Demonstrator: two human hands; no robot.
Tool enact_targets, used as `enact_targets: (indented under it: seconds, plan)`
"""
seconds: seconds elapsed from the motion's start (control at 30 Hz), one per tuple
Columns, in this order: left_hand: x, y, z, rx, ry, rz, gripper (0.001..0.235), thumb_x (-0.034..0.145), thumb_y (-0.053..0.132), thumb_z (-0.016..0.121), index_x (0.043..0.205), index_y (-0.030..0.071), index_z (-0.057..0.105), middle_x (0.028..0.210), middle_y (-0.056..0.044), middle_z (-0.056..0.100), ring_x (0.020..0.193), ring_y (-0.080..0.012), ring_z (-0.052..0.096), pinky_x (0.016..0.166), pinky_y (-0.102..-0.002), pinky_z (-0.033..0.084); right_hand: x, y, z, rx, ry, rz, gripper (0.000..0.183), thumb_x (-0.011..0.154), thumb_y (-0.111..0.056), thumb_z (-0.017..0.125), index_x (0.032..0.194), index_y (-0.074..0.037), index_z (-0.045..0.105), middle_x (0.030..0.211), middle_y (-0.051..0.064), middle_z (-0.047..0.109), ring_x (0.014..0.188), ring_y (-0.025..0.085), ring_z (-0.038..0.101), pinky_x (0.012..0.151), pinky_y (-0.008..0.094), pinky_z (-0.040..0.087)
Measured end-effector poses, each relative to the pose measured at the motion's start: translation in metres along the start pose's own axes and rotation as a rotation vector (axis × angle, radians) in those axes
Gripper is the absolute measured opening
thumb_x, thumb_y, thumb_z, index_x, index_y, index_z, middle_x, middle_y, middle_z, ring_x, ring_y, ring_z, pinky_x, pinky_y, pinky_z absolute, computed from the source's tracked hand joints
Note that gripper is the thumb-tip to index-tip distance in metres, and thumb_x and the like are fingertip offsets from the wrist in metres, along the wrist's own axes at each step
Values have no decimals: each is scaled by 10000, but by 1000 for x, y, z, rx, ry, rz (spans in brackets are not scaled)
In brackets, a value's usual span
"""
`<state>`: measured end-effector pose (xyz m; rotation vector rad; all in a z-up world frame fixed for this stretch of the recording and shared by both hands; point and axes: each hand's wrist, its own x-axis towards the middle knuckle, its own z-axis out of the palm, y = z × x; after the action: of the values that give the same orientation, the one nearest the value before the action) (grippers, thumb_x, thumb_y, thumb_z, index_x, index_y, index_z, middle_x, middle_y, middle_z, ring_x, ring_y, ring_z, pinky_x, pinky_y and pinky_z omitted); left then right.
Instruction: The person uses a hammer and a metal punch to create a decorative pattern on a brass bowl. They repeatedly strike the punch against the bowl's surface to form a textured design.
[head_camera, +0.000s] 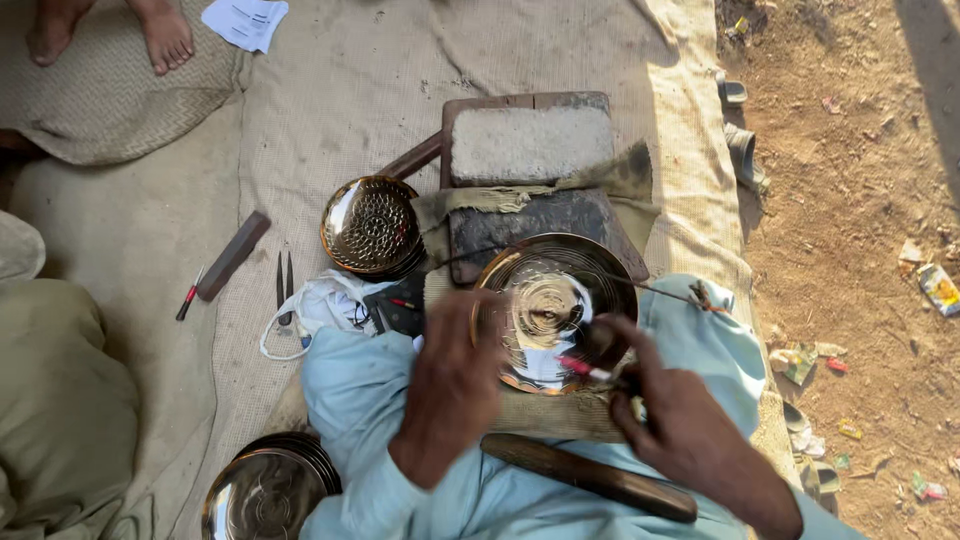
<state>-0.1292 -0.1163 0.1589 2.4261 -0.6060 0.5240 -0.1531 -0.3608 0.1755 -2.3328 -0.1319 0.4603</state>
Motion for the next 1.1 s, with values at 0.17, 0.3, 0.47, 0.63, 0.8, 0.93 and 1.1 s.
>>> enact_targets:
  seconds: [0.17, 0.3, 0.47, 0.63, 0.8, 0.93, 1.1]
  plan:
    - [-14, 27, 10, 13, -337, 292, 308, 923, 73, 632, 1218, -13, 652, 1060, -135, 683, 1088, -302, 653, 1016, -470, 493, -8, -7, 16, 276, -101, -144, 701, 862, -109, 588, 1498, -119, 293, 820, 135, 744, 714, 262, 715, 719, 392, 540]
    - [-14, -3, 4, -51, -208, 117, 311, 873, 50, 554, 1147, 15, 697, 1011, -131, 736, 976, -317, 690, 869, -468, 524, 5, 20, 2, 309, 198, -234, 409, 947, -279, 683, 1249, -29, 563, 900, 112, 765, 708, 216, 704, 650, 357, 548]
    - [-15, -30, 4, -108, -185, -399, 320, 1034, 225, 556, 1160, -43, 677, 978, -233, 704, 850, -425, 677, 728, -519, 515, 36, 60, 11, 186, 471, -79, 309, 987, -290, 651, 958, 9, 724, 668, 99, 678, 531, 157, 580, 519, 321, 453]
    - [8, -52, 12, 52, -186, -454, 277, 1008, 246, 582, 1069, 13, 717, 1000, -201, 731, 859, -424, 685, 735, -538, 506, 33, 77, 40, 225, 376, 3, 319, 980, -274, 667, 881, 26, 709, 588, 114, 625, 519, 175, 512, 499, 335, 416]
    - [26, -64, 4, 71, -86, -271, 237, 981, 193, 624, 1091, 3, 714, 972, -184, 728, 879, -388, 694, 748, -508, 518, 26, 69, 26, 143, 665, -117, 270, 953, -229, 725, 952, 40, 708, 712, 144, 652, 625, 189, 530, 547, 343, 447]
    - [39, -66, 5, -239, 106, -187, 247, 1065, 229, 585, 1161, 29, 694, 1075, -177, 711, 885, -324, 718, 758, -425, 552, 43, 70, -5, -273, 882, -509, 275, 909, -165, 737, 1043, 63, 661, 930, 179, 687, 804, 282, 594, 644, 393, 495]
    - [63, -78, 23, -293, -75, -93, 312, 1062, 306, 589, 1161, 28, 692, 922, -170, 728, 843, -320, 705, 710, -430, 534, 69, 88, -29, 145, 486, -238, 147, 976, -161, 703, 1035, -27, 720, 888, 83, 736, 730, 181, 635, 562, 315, 494]
